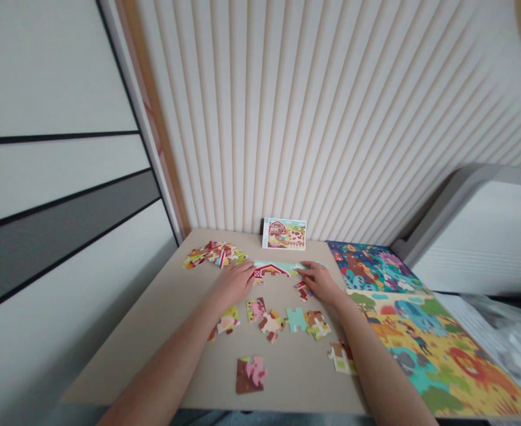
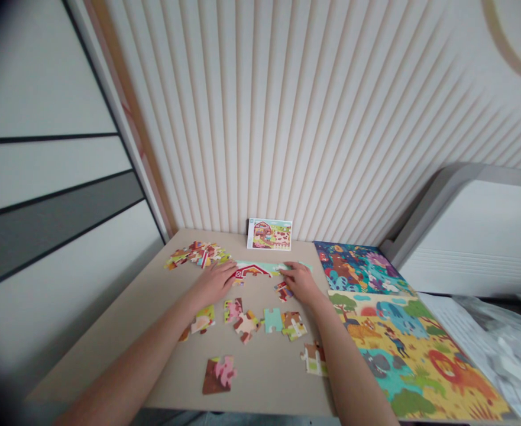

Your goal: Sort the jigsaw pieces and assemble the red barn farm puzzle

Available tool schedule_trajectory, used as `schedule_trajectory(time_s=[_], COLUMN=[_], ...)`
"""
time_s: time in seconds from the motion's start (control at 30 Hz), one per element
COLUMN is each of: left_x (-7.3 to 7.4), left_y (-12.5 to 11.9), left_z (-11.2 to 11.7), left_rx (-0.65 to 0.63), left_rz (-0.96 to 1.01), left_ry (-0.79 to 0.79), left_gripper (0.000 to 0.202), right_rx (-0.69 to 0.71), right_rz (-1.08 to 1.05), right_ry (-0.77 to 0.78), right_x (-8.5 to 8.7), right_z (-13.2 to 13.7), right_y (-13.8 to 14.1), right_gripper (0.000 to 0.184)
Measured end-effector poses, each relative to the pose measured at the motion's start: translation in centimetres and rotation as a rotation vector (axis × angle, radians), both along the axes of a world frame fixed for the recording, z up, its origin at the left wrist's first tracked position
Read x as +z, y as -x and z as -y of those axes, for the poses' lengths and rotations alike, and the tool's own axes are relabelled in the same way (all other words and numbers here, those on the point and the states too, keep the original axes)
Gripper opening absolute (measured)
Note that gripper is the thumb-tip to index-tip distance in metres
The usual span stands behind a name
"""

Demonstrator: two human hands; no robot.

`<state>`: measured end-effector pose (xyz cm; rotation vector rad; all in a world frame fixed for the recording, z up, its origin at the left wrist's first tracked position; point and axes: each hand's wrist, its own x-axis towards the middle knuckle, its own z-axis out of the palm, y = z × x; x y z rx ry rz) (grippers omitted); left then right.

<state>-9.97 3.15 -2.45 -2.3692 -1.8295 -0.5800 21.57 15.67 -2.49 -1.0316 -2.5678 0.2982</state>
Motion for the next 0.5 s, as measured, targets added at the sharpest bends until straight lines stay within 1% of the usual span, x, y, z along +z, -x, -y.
schedule_trajectory(time_s=[0.1, 0.23, 0.5], left_x=[-0.1, -0.2, 0.1], left_y=[0.1, 0.1, 0.1], left_z=[0.0, -0.1, -0.1], left_rx=[0.014, 0.016, 0.008], left_rz=[-0.007, -0.015, -0.021], left_ry=[0.01, 0.021, 0.026], left_gripper=[0.036, 0.036, 0.036], right_rx=[-0.026, -0.056, -0.089], right_rz=[0.08, 0.169, 0.335], right_ry=[-0.024, -0.059, -0.15], right_x=[0.4, 1.5, 3.1], right_z=[0.2, 1.0, 2.5], right_y=[0.1, 0.2, 1.2], right_gripper=[0.038, 0.034, 0.031])
